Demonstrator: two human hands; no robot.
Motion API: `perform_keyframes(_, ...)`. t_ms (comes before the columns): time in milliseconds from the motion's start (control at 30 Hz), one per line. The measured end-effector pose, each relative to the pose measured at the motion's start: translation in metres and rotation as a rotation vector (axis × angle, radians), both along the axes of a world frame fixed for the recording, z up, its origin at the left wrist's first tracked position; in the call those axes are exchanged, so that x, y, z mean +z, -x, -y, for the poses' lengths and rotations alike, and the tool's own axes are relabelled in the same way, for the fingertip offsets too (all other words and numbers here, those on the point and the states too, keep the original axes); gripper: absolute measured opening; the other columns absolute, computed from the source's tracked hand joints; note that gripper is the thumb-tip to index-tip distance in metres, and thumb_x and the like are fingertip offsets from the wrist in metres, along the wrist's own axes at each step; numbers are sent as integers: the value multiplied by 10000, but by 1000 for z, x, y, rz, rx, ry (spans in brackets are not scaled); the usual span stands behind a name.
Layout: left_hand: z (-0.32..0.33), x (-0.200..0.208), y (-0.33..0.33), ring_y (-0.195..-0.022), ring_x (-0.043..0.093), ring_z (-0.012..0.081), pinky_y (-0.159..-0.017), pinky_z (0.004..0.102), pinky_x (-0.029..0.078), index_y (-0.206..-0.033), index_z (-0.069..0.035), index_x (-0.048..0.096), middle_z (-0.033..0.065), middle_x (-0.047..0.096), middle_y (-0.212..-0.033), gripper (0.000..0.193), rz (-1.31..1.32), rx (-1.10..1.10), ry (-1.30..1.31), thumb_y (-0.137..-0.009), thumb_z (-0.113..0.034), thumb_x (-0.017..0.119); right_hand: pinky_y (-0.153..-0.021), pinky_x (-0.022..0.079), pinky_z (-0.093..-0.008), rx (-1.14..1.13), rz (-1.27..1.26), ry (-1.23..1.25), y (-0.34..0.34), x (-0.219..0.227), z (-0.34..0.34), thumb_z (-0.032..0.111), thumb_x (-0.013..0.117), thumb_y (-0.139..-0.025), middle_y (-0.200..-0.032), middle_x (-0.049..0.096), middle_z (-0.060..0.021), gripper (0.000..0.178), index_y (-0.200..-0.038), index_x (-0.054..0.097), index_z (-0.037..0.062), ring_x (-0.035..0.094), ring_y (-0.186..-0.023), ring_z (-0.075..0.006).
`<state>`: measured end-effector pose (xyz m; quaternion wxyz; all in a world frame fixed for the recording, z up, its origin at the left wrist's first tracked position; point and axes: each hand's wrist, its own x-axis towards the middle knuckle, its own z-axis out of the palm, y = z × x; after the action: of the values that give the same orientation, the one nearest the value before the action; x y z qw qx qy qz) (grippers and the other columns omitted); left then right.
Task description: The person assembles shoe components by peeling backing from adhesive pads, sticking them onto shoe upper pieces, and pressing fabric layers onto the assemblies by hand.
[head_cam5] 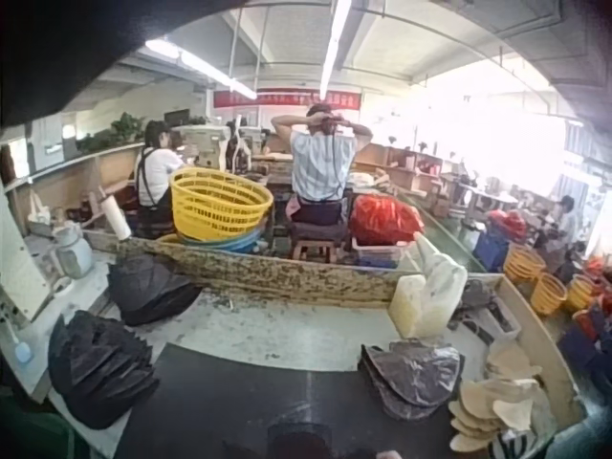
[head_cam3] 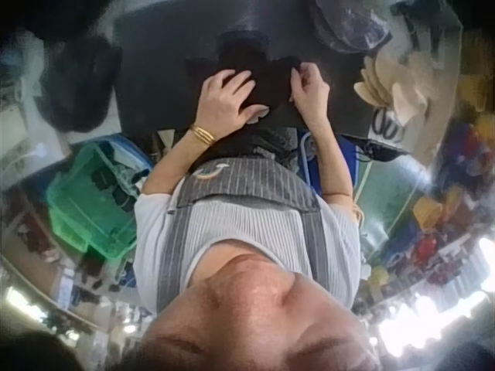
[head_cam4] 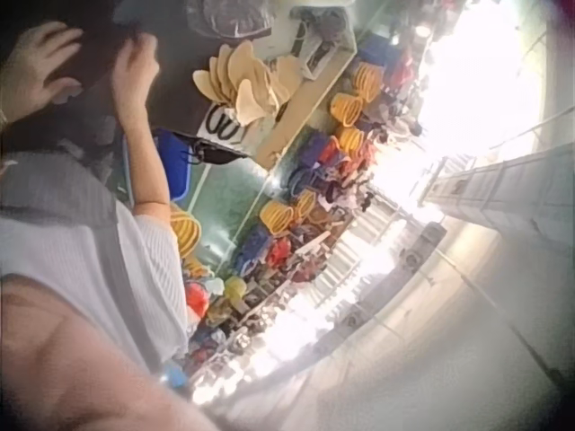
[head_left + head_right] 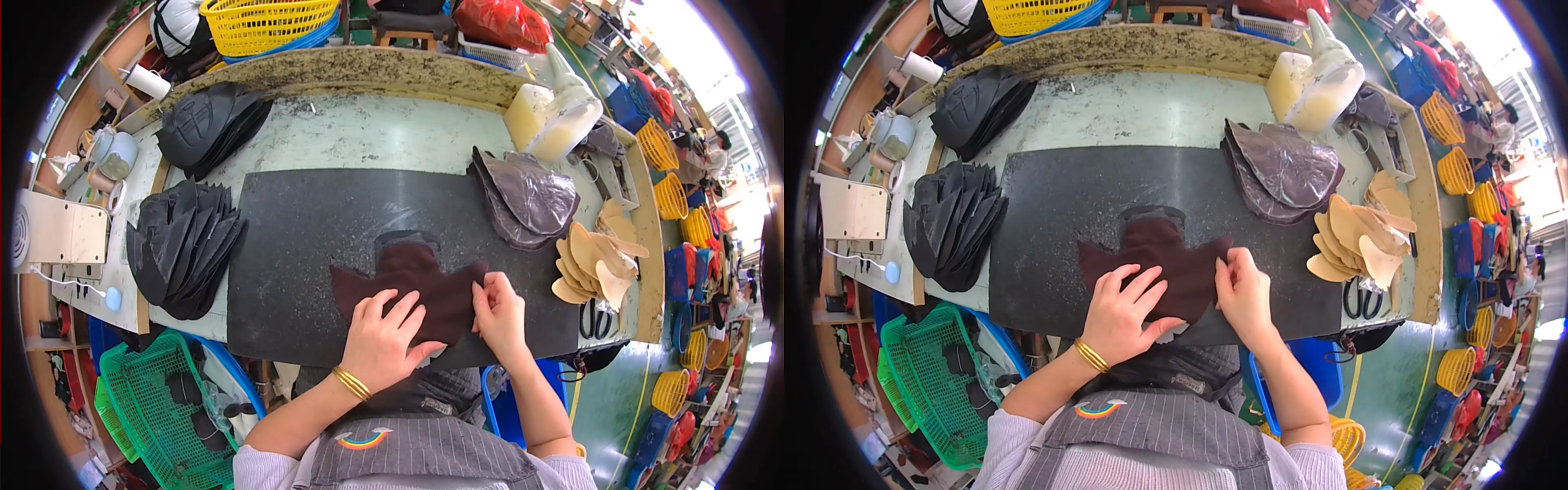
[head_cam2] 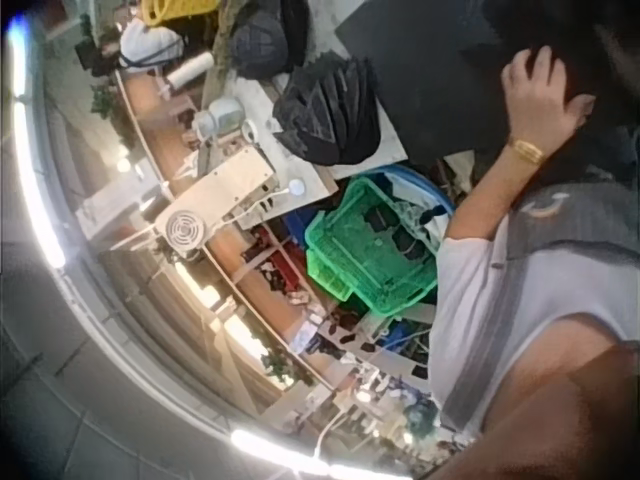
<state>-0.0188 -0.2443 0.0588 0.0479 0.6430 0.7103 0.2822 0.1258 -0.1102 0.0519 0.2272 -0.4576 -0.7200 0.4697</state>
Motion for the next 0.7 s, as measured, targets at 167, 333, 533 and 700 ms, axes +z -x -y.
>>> perform_keyframes(167,-1,-2,0,-1060,481,295,-893,420,379,-1000,-32,642,78,574,-1156,499,-14,-8,7,-705,-432,686,-420,450,-315,23,60,-146,-1,-9,-2,70,572,-845,-564,537,-114,131,-905,467,22,574,-432,-225)
perform_keyframes(333,7,5,9,-1051,492,281,-885,388,410,-1021,-21,628,90,573,-1151,497,37,-6,30,-691,-383,717,-519,474,-414,58,369,-487,3,-7,-9,157,589,-833,-616,565,-180,188,-874,456,30,588,-567,-369)
perform_keyframes(533,28,6,31,-1062,503,297,-931,373,412,-1109,27,551,135,557,-1140,574,171,-108,62,-667,-283,748,-736,486,-380,710,107,-823,-35,24,-8,91,645,-718,-941,567,-133,338,-1031,543,17,581,-861,-301)
perform_keyframes(700,25,5,25,-1049,507,291,-909,378,425,-1144,-3,538,119,553,-1144,607,115,-95,60,-652,-280,760,-872,467,-387,1004,24,-934,-8,19,-5,100,634,-690,-1102,569,-144,415,-1090,571,10,552,-1029,-295)
